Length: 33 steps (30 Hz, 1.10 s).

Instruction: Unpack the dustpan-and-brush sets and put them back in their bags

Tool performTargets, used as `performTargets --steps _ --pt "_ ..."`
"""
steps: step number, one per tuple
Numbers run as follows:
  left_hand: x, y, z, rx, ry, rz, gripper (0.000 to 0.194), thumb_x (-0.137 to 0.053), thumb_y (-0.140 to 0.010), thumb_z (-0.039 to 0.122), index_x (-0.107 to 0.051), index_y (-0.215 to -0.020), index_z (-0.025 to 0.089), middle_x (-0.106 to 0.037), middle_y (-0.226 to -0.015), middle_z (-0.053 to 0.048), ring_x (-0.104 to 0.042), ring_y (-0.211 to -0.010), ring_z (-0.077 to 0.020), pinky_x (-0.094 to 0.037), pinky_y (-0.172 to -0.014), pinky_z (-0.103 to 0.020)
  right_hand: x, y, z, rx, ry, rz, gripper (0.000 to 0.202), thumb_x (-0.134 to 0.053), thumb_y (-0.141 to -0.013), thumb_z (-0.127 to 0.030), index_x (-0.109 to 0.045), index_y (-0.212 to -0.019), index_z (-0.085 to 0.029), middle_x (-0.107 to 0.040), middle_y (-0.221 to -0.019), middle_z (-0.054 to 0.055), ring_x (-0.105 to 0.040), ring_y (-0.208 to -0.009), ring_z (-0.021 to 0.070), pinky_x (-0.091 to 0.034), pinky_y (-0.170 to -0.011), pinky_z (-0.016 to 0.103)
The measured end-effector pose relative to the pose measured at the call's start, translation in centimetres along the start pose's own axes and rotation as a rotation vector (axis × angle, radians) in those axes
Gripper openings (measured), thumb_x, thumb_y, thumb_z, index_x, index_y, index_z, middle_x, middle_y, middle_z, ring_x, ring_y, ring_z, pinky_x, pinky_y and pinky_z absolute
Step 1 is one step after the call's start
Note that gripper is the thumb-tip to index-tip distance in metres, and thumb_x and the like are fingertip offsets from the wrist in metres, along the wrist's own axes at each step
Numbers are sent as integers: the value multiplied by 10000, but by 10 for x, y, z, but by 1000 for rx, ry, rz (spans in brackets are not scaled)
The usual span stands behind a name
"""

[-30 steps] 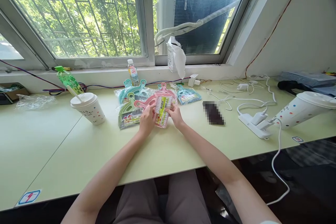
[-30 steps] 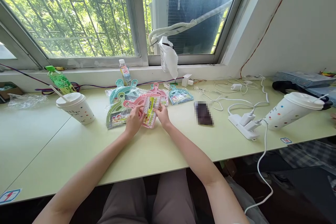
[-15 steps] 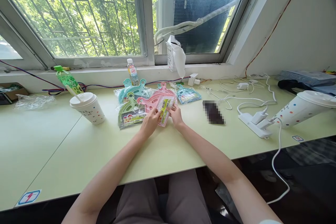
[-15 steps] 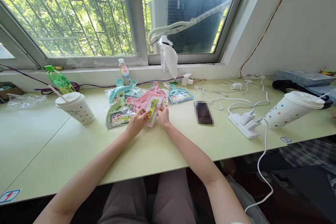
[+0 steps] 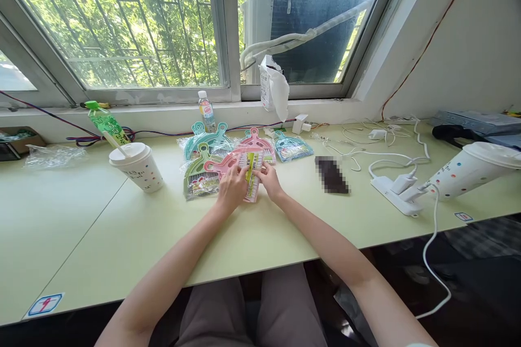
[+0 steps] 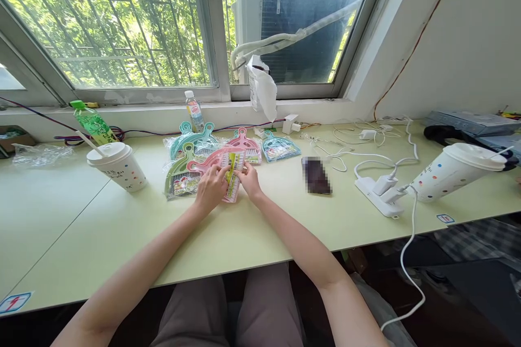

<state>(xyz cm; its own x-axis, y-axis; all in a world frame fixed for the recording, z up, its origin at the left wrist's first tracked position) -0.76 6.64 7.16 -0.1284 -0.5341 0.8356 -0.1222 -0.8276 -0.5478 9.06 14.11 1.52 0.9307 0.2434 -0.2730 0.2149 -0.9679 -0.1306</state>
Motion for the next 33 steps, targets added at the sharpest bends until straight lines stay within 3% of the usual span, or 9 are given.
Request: performTargets --steps 7,14,25,33 --pt "1 -2 -9 55 12 31 498 -415 -895 123 -526 -1374 208 -589 -1072 -133 -579 -962 -240 -474 -809 -342 -7 3 -1 -12 16 -47 425 -775 -655 -316 -628 -1041 -211 -743 -853 31 -708 -813 214 -585 -737 365" --pt "-3 -3 -9 75 8 -42 511 -385 -917 163 -499 -1415 158 -614 -1057 -159 -594 -958 -261 -473 -787 -352 -7 3 -5 3 43 -52 403 -768 -658 -302 -641 -1028 -207 -752 -882 31 -709 -827 213 -586 -738 355" --pt "-6 0 -25 155 86 -12 573 -394 -912 202 -408 -1476 104 -702 -842 -128 -652 -823 -228 -466 -763 -302 -16 4 -10 17 50 -138 428 -786 -641 -279 -661 -1048 -225 -751 -869 21 -713 -829 218 -587 -758 368" --pt "-2 3 -5 56 151 0 487 -404 -922 191 -536 -1390 184 -720 -898 -117 -657 -821 -222 -448 -749 -294 -13 4 -9 28 27 -113 437 -771 -643 -280 -653 -1059 -211 -733 -792 4 -693 -744 193 -564 -694 318"
Point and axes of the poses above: each hand's wrist, its own y-axis away from the middle knuckle, its own x-axis out of the back of the hand, z = x × y, the point moved 10 cm from there along -y, towards the middle knuckle
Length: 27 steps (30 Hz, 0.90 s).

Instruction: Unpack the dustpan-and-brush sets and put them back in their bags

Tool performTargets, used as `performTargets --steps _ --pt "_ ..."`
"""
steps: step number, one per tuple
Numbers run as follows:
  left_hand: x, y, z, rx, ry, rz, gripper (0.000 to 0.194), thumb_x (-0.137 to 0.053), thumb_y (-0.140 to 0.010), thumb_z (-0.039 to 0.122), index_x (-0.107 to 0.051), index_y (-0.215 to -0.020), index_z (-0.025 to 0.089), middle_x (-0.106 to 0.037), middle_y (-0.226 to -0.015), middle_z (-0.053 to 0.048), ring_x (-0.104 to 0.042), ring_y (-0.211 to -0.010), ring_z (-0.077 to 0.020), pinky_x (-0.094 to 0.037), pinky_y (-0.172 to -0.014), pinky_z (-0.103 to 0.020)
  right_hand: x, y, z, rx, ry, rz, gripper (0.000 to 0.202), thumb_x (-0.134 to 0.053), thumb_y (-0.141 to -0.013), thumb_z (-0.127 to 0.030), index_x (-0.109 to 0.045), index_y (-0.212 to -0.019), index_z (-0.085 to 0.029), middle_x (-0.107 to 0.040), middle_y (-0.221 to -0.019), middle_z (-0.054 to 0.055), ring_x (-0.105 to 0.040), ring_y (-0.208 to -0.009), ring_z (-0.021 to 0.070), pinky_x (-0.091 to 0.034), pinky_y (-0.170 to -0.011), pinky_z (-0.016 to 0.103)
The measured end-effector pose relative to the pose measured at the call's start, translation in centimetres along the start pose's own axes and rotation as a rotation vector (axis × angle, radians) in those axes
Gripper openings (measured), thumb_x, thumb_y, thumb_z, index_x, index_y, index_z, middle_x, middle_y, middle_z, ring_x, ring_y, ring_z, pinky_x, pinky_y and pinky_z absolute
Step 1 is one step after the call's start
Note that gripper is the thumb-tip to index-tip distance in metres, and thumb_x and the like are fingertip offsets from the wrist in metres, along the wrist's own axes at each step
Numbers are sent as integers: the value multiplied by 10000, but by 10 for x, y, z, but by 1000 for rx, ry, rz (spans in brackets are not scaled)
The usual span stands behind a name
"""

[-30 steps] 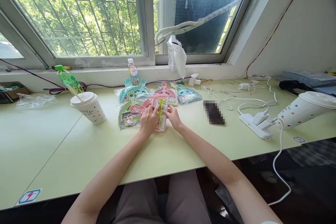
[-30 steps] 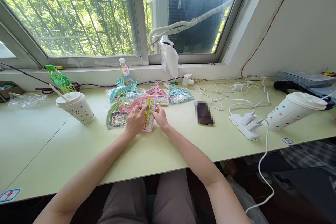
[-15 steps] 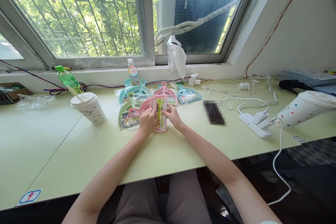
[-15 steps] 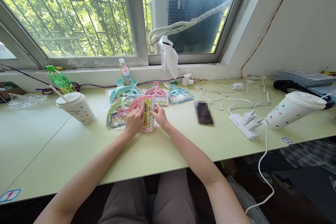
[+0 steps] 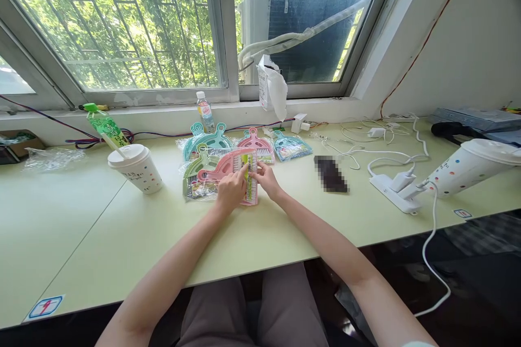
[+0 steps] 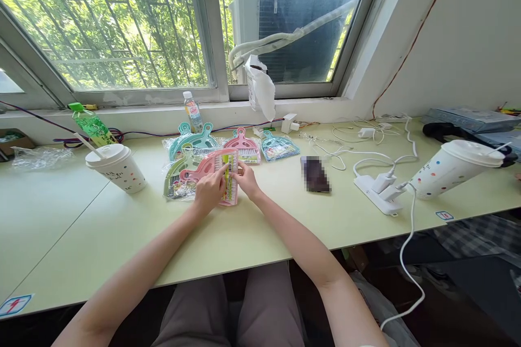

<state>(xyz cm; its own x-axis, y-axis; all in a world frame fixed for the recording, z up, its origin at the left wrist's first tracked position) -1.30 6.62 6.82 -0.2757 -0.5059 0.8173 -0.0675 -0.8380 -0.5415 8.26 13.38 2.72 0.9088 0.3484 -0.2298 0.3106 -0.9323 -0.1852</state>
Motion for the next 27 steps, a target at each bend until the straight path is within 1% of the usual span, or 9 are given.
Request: performTargets --steps 4,10,16,18,20,22,24,25,27 --pt "0 1 7 -39 6 18 490 -418 -917 199 -508 -1398 189 -716 -958 -112 -655 -859 -225 -452 -761 -296 7 0 1 -8 -38 65 413 -756 -661 -284 -644 -1050 -206 -740 -817 12 -691 -761 190 -570 -703 316" --pt "11 -1 1 -35 -25 120 459 -488 -885 212 -506 -1341 161 -702 -1031 -108 -656 -876 -219 -465 -710 -280 29 -2 -3 20 -248 219 319 -741 -672 -282 -651 -966 -198 -745 -995 53 -696 -930 216 -585 -800 350" --pt "7 8 24 -293 98 123 282 -444 -923 174 -578 -1168 214 -680 -1014 -83 -654 -900 -208 -475 -731 -299 39 -3 -4 42 -346 264 323 -755 -652 -265 -653 -952 -200 -743 -987 38 -689 -980 219 -573 -869 362" --pt "10 11 26 -303 219 150 279 -462 -932 200 -545 -1196 227 -656 -1012 -75 -640 -908 -204 -478 -750 -307 40 -3 -3 40 -369 277 321 -752 -654 -252 -652 -956 -205 -743 -973 30 -686 -990 214 -571 -881 360" --pt "22 10 11 -187 398 268 321 -508 -928 258 -486 -1248 235 -605 -1076 -84 -614 -899 -193 -483 -763 -318 43 -3 -4 44 -392 301 311 -739 -667 -239 -647 -963 -209 -739 -976 29 -681 -1005 211 -572 -884 359" --pt "35 11 -18 26 599 450 413 -575 -901 332 -435 -1278 240 -527 -1193 -111 -587 -946 -193 -486 -798 -332 47 -3 -5 48 -415 329 297 -726 -685 -229 -641 -969 -212 -734 -988 32 -675 -1020 208 -573 -887 358" --pt "37 13 -48 235 829 574 504 -632 -862 399 -407 -1291 255 -448 -1305 -127 -562 -1068 -210 -481 -866 -338 51 -3 -7 56 -437 347 280 -716 -700 -222 -637 -969 -211 -730 -999 36 -668 -1033 201 -570 -896 352" --pt "31 11 -60 322 959 582 545 -653 -844 427 -399 -1298 266 -425 -1344 -125 -546 -1134 -219 -471 -910 -335 52 -3 -8 61 -446 351 273 -715 -703 -219 -635 -963 -209 -729 -1002 37 -666 -1036 197 -568 -902 348" --pt "8 4 -72 463 1240 486 605 -688 -806 469 -402 -1305 279 -422 -1387 -110 -521 -1228 -228 -448 -982 -322 51 -4 -7 65 -459 344 268 -720 -699 -219 -632 -952 -207 -727 -1006 36 -663 -1039 194 -564 -913 345"
Point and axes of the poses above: each hand's wrist, its own y-axis away from the middle knuckle, its own x-axis out of the back of the hand, z = x × y, the point moved 10 cm from there along -y, towards the middle knuckle
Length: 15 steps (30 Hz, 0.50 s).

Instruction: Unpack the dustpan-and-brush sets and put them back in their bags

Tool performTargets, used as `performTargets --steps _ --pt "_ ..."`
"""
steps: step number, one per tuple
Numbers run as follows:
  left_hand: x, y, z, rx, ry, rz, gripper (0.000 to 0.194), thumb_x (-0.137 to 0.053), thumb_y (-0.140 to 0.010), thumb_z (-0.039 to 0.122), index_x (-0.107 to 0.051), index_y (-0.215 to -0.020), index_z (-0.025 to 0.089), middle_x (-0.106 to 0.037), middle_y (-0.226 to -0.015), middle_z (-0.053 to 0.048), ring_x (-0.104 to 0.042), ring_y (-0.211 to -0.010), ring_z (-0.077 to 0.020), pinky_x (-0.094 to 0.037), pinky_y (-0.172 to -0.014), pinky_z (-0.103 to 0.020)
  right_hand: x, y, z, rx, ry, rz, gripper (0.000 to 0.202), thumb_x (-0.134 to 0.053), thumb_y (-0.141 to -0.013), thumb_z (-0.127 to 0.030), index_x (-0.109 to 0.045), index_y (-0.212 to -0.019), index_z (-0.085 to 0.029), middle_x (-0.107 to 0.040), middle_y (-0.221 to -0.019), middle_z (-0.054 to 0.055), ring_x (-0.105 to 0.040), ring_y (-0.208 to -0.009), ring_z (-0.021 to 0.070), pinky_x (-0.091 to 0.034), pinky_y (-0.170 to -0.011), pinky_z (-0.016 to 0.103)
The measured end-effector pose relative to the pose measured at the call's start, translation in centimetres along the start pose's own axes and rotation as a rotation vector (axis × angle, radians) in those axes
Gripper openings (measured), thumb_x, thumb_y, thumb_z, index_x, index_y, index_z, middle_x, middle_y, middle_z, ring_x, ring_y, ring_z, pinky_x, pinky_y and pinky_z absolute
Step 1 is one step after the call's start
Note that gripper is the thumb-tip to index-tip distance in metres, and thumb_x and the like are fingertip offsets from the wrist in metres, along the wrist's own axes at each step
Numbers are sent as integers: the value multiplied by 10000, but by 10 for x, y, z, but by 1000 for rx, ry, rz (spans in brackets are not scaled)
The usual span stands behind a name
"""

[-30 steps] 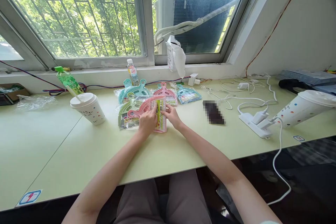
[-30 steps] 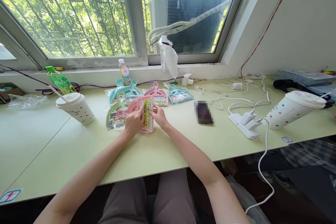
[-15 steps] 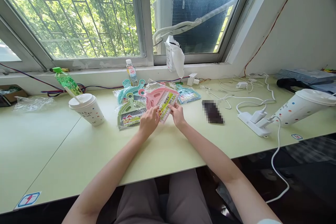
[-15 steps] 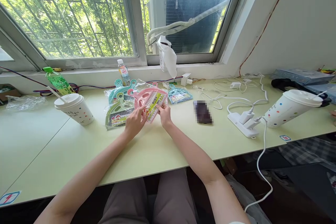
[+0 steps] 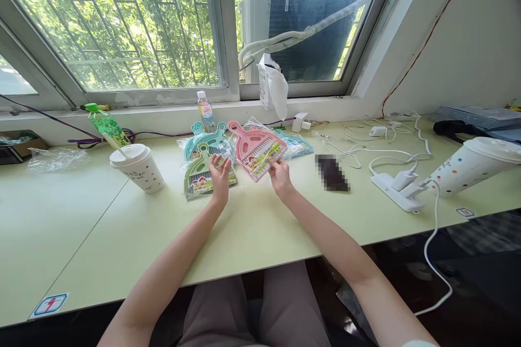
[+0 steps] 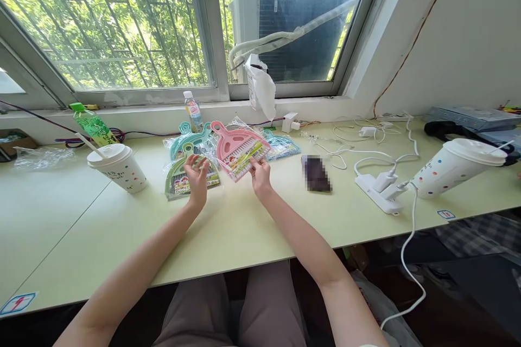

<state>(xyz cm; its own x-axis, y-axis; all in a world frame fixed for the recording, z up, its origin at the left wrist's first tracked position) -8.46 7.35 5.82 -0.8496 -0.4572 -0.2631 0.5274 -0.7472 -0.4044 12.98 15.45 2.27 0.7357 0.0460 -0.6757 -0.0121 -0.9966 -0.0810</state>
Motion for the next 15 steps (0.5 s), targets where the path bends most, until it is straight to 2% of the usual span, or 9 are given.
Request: performTargets --steps 3,5,8,10,13,15 --pt "-26 3 -34 329 239 -189 635 -728 -760 484 -464 -1291 258 -507 -1367 -99 -519 -1271 -248 -420 -1051 -353 -4 3 10 -34 8 -34 279 -735 -685 -231 -625 -941 -207 -727 -999 35 -663 -1043 203 -564 -916 360" --pt "-46 15 -42 452 322 -342 601 -753 -744 431 -523 -1259 223 -586 -1307 -101 -534 -1262 -269 -411 -1074 -401 -9 6 18 -57 18 -69 290 -741 -680 -244 -624 -942 -206 -727 -996 39 -665 -1045 213 -565 -913 373" --pt "-61 33 -44 552 351 -465 520 -764 -741 356 -595 -1203 186 -641 -1263 -111 -536 -1265 -299 -408 -1086 -449 -14 9 22 -55 13 -99 318 -748 -671 -244 -628 -963 -202 -729 -1001 44 -672 -1031 220 -566 -907 379" --pt "-66 47 -49 627 318 -532 497 -743 -768 374 -609 -1211 194 -625 -1302 -117 -531 -1276 -317 -409 -1082 -484 -13 10 20 -34 15 -88 337 -741 -676 -238 -631 -992 -203 -730 -1003 42 -675 -1023 215 -567 -902 372" --pt "-75 70 -58 701 227 -684 559 -719 -798 412 -553 -1317 288 -556 -1403 -93 -525 -1287 -327 -401 -1076 -543 -8 8 15 -14 29 -45 344 -724 -698 -234 -632 -1028 -206 -734 -991 40 -681 -1007 210 -575 -883 363" --pt "-78 78 -64 692 195 -714 627 -725 -794 416 -491 -1372 351 -512 -1449 -80 -508 -1305 -318 -398 -1080 -548 -3 5 12 -16 30 -10 333 -720 -706 -226 -635 -1028 -202 -737 -976 43 -686 -988 209 -582 -867 359"
Point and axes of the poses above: each hand's wrist, its own y-axis away from the middle knuckle, its own x-axis out of the back of the hand, z = x × y, the point moved 10 cm from there along -y, towards the middle knuckle
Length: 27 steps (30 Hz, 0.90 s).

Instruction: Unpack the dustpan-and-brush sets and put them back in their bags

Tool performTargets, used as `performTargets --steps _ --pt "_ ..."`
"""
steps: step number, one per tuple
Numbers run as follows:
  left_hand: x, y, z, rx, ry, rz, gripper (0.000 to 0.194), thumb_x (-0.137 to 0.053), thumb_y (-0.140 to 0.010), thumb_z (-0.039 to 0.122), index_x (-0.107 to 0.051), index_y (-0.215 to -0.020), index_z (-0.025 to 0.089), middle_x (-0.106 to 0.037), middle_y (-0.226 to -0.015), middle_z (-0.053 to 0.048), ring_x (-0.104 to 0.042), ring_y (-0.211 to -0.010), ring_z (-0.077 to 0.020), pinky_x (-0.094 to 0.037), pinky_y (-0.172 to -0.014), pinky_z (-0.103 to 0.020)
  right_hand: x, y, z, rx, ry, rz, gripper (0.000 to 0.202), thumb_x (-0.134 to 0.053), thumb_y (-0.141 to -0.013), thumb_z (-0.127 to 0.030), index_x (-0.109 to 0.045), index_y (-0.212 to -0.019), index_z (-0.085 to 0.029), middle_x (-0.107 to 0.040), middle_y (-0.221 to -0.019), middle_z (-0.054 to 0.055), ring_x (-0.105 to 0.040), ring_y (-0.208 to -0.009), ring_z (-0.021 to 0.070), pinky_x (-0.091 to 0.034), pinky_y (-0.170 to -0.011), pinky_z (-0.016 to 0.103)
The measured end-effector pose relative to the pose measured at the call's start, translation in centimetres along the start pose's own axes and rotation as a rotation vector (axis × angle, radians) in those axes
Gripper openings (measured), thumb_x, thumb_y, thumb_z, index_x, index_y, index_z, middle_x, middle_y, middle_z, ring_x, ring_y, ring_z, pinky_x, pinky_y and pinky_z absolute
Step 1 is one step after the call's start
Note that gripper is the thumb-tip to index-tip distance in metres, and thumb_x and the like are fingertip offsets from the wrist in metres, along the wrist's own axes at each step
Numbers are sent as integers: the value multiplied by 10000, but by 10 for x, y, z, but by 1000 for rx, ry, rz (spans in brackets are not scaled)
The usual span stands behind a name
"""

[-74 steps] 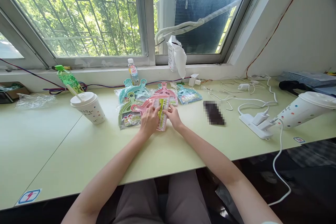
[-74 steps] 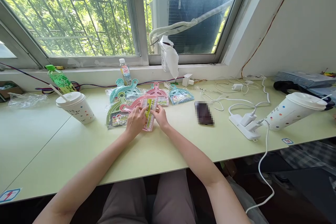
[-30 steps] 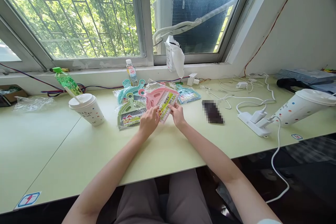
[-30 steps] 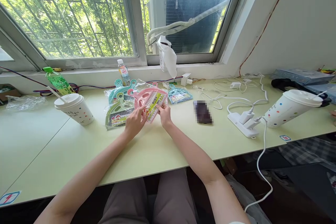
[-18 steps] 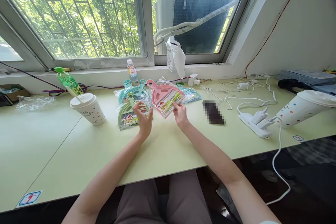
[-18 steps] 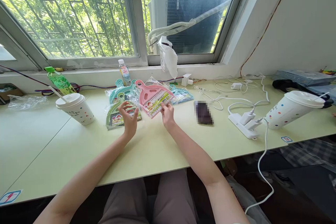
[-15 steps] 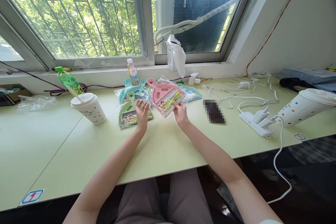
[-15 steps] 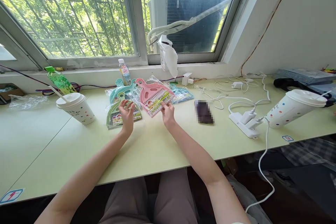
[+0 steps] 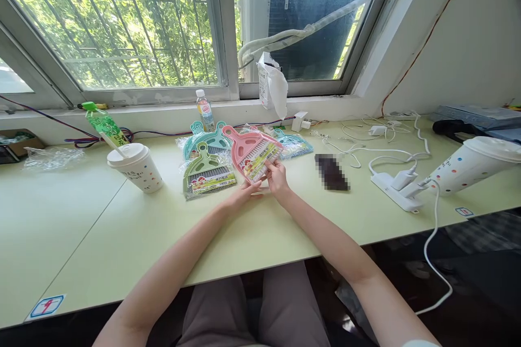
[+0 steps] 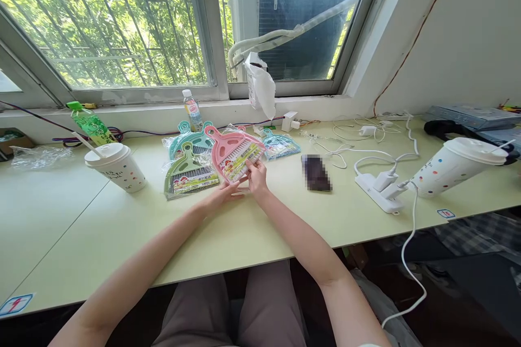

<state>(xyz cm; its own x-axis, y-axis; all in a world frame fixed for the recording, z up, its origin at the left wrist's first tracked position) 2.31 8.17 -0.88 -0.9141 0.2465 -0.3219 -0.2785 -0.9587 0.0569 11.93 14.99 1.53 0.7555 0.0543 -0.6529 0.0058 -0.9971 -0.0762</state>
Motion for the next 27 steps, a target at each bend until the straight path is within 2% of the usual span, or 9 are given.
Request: performTargets --steps 3,7,10,14,18,21,23,27 --pt "9 -4 1 -59 -4 92 687 -730 -785 434 -432 -1397 343 -493 -1459 -92 -494 -1318 -302 -407 -1082 -525 7 -4 -1 -10 -9 44 310 -722 -710 -205 -639 -1009 -199 -737 -956 41 -689 -971 202 -585 -864 350" --pt "33 -4 27 -184 3 264 726 -724 -785 431 -376 -1411 312 -516 -1428 -96 -498 -1312 -287 -420 -1072 -502 8 -5 3 -29 -17 44 277 -721 -705 -183 -641 -970 -201 -736 -950 36 -687 -982 198 -584 -878 349" --pt "41 1 44 -251 -32 321 770 -726 -781 411 -337 -1437 306 -550 -1392 -94 -532 -1275 -287 -424 -1067 -499 2 -2 8 -41 -24 4 269 -717 -699 -189 -639 -956 -198 -737 -964 40 -687 -993 205 -578 -894 365" --pt "38 5 45 -270 -12 319 771 -746 -760 383 -357 -1420 296 -550 -1396 -83 -554 -1249 -279 -464 -1033 -468 -7 3 11 -38 -15 -55 312 -729 -692 -222 -634 -988 -197 -734 -996 47 -679 -1021 215 -567 -910 381" --pt "24 1 25 -115 83 234 593 -756 -739 414 -529 -1259 241 -567 -1384 -102 -565 -1234 -299 -475 -1016 -468 -3 3 10 -45 -26 -13 325 -723 -684 -204 -640 -997 -198 -740 -958 36 -686 -991 213 -570 -897 370" --pt "10 -1 15 -34 89 119 559 -734 -758 484 -567 -1236 246 -575 -1376 -107 -561 -1243 -322 -441 -1030 -507 2 0 8 -51 -46 22 301 -694 -692 -178 -647 -989 -196 -740 -938 32 -692 -968 206 -569 -896 362" --pt "9 -2 17 -62 84 99 551 -720 -763 521 -582 -1228 260 -580 -1371 -102 -531 -1279 -323 -408 -1054 -509 4 -2 7 -55 -51 34 276 -677 -696 -166 -650 -969 -195 -738 -938 34 -689 -977 201 -566 -902 356" --pt "26 -2 38 -228 85 191 548 -764 -728 467 -594 -1208 266 -587 -1363 -80 -485 -1321 -293 -380 -1087 -455 5 -4 10 -67 -39 26 239 -683 -685 -164 -645 -919 -197 -736 -944 39 -679 -1010 206 -565 -909 359"
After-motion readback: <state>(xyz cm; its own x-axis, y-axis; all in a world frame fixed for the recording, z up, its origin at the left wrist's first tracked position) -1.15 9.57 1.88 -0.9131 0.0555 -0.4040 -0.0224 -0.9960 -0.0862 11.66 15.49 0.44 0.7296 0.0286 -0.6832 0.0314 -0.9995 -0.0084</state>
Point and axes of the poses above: each hand's wrist, its own y-axis away from the middle knuckle, its own x-axis out of the back of the hand, z = x × y, the point moved 10 cm from there along -y, towards the middle knuckle
